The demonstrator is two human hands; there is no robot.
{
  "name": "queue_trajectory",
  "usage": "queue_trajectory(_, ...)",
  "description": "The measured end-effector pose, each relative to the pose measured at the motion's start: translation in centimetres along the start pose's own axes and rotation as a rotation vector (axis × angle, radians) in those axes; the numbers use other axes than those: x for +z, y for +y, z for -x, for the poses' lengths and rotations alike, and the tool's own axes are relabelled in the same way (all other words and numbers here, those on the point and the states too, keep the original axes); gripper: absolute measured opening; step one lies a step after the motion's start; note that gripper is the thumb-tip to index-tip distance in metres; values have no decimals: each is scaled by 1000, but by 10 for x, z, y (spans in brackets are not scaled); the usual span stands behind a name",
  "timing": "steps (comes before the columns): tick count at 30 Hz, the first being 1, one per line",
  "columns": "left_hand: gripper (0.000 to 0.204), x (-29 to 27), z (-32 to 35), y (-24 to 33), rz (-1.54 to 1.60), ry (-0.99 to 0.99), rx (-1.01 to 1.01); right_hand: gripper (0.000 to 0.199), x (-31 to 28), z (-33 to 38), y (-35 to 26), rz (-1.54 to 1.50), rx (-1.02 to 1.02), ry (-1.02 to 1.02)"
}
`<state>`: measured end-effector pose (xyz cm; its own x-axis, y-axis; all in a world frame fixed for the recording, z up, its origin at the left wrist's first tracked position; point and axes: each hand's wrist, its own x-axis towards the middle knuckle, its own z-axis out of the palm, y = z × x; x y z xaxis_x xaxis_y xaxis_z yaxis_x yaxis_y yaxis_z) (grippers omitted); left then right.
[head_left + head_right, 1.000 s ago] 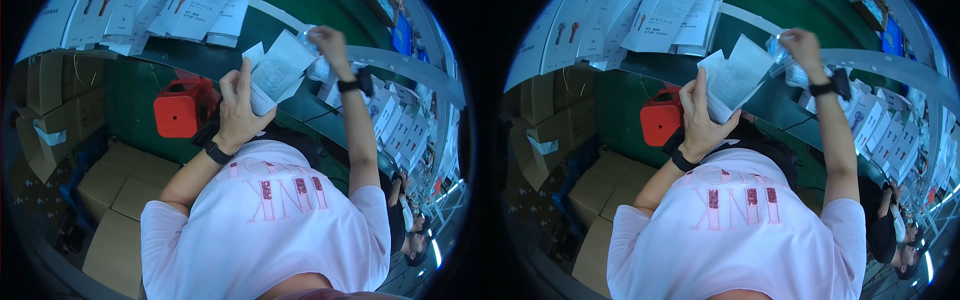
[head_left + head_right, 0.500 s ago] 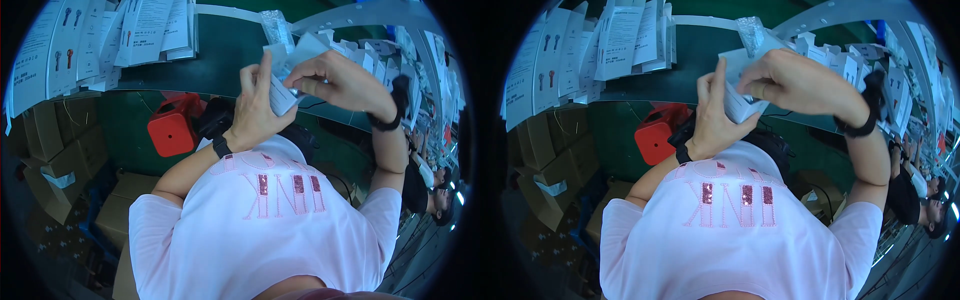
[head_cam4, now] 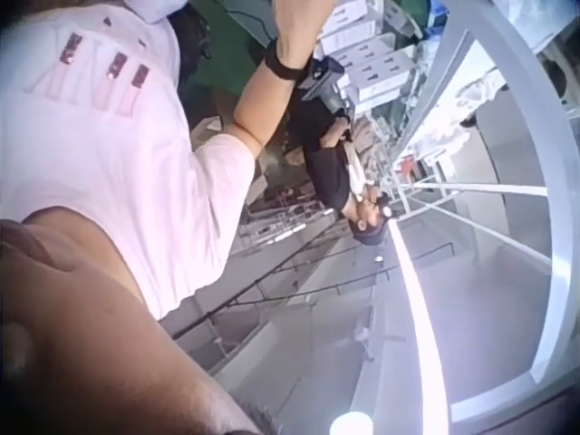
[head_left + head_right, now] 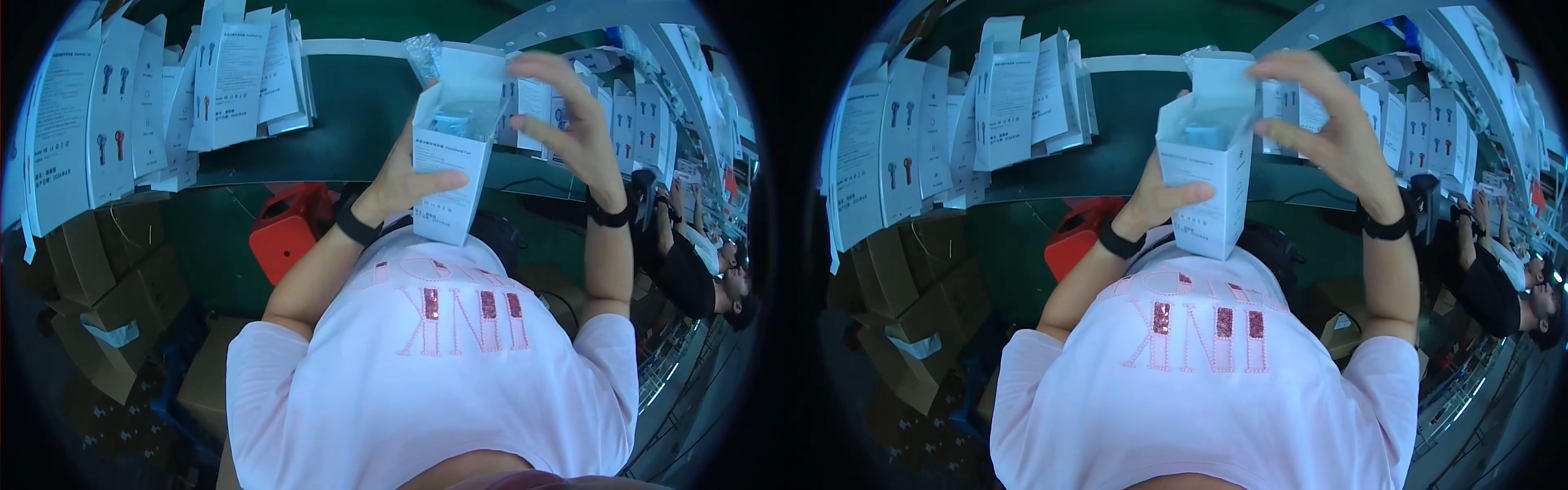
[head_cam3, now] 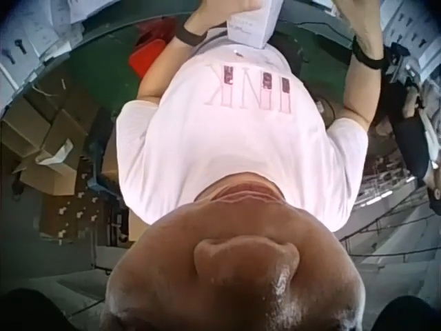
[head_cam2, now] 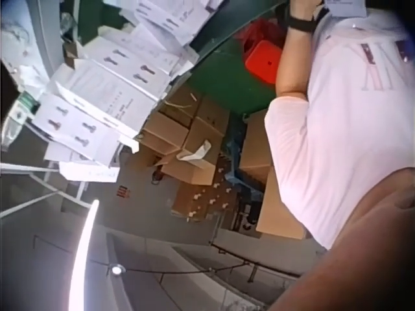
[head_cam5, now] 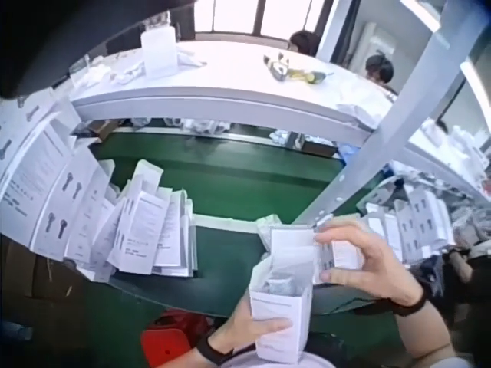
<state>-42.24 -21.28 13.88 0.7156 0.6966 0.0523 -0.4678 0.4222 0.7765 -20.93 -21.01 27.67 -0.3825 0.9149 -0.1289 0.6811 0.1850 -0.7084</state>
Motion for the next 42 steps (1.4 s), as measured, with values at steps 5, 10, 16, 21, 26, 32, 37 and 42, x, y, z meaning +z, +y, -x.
queue_trajectory(5,85,20,4,15,-131,25,71,90,53,19,9,-1124,375,435)
queue_trajectory(10,56,25,2,22,-426,-85,-152,48,77,41,-1,-915,327,432)
queue_trajectory(16,75,48,-5,17,-467,-5,-18,34,62,63,-10,-656,238,540)
queue_trajectory(21,78,53,-14,23,-431,-29,-140,32,51,76,-7,-732,161,425)
queue_trajectory(26,75,53,-12,16,-410,-69,-115,33,46,86,-10,-532,93,353)
queue_trajectory(32,73,64,-21,14,-384,-119,-123,32,47,101,-12,-565,139,450)
queue_trajectory(37,65,73,-27,0,-404,-194,-116,36,37,125,-10,-223,138,382)
queue_trajectory(42,54,107,-45,-7,-356,-205,-255,52,44,152,-3,-307,279,628)
